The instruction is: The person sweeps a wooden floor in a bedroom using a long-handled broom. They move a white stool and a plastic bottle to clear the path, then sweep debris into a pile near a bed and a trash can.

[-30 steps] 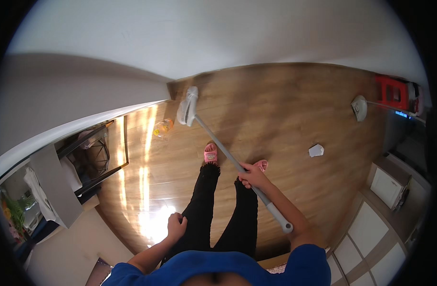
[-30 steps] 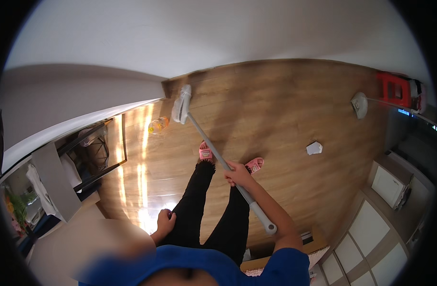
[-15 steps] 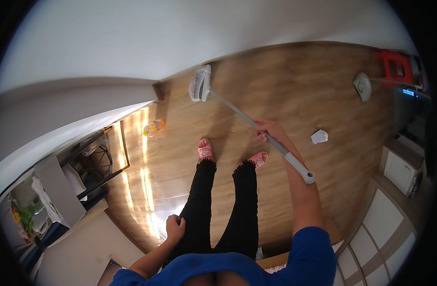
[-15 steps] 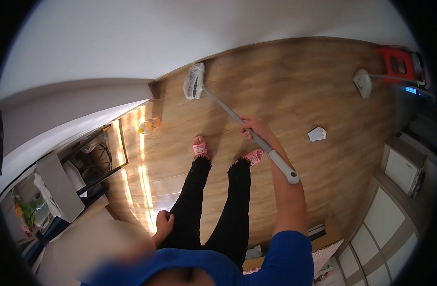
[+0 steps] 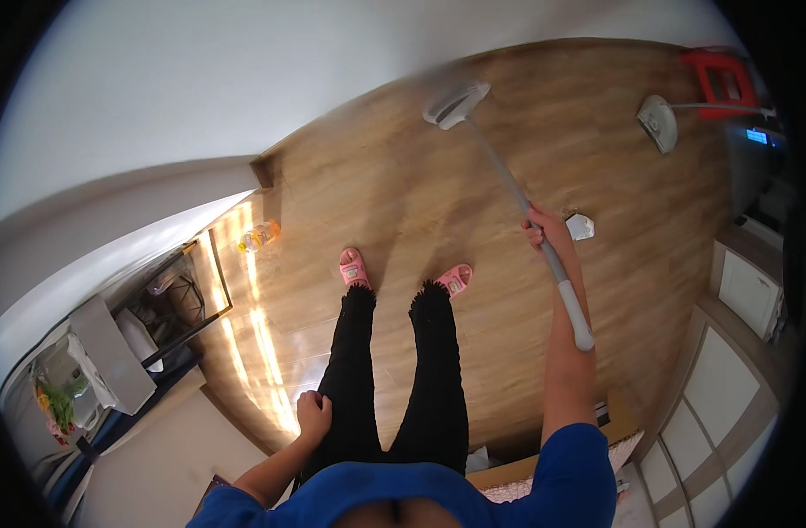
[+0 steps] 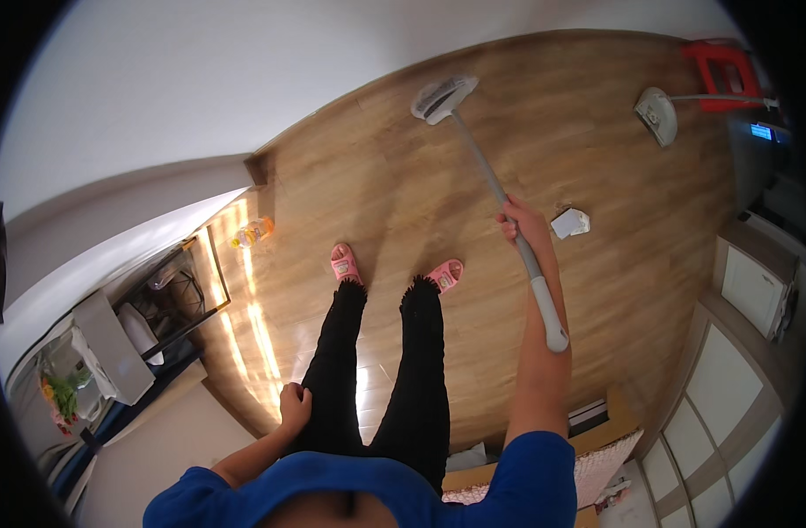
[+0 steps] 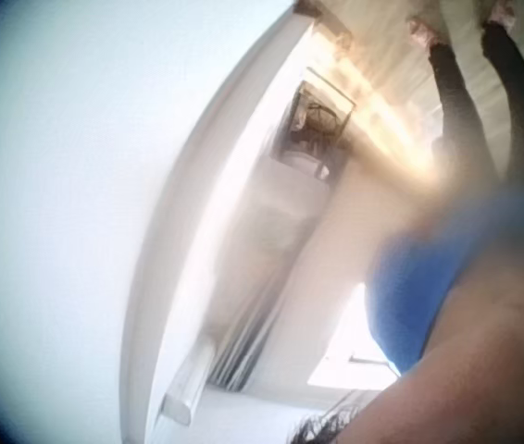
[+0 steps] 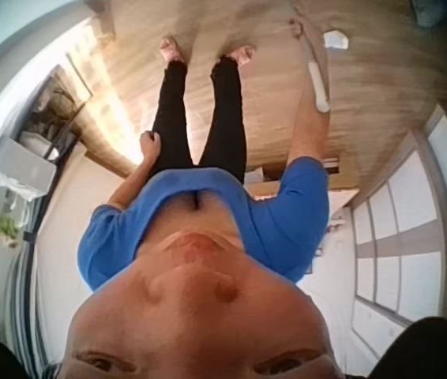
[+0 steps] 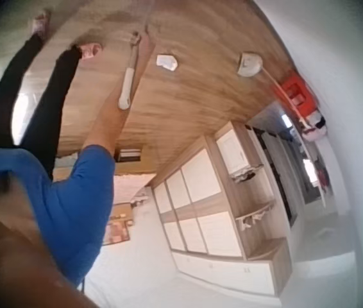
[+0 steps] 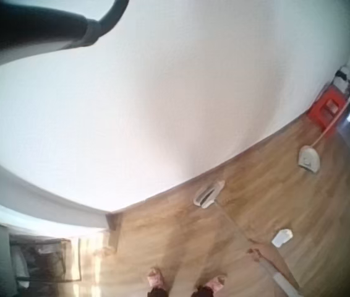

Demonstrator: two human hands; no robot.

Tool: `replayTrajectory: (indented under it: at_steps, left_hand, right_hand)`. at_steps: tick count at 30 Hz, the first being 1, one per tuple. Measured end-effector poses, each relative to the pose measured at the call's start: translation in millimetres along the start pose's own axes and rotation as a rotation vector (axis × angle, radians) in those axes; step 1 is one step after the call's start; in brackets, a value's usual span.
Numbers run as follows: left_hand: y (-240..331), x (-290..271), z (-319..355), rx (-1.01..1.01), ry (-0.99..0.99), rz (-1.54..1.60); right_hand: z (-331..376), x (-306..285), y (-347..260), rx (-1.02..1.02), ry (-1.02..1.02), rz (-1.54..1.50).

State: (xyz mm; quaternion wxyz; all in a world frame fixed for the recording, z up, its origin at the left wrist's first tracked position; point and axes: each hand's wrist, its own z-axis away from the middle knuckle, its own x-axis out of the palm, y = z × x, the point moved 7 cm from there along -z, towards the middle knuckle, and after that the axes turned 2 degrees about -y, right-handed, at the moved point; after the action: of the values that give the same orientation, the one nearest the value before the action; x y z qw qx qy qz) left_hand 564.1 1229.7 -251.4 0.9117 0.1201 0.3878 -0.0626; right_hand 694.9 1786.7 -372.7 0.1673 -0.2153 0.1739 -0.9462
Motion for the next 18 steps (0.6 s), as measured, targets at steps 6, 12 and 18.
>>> replayTrajectory:
  at_steps: [6,12,18]
  left_hand:
    - [2.6,6.8,6.5,-0.039,-0.003,-0.034]
    - [9.2,4.1,1.5,-0.052,-0.016,-0.051]
    - [11.9,3.8,2.7,-0.073,-0.028,-0.040]
  right_hand:
    - [97.6,39.9,42.4,0.029,-0.046,0.456]
    - [74.2,123.4,175.7,0.133,-0.384,0.503]
    - [-14.0,168.2,222.4,0.292,-0.431,0.592]
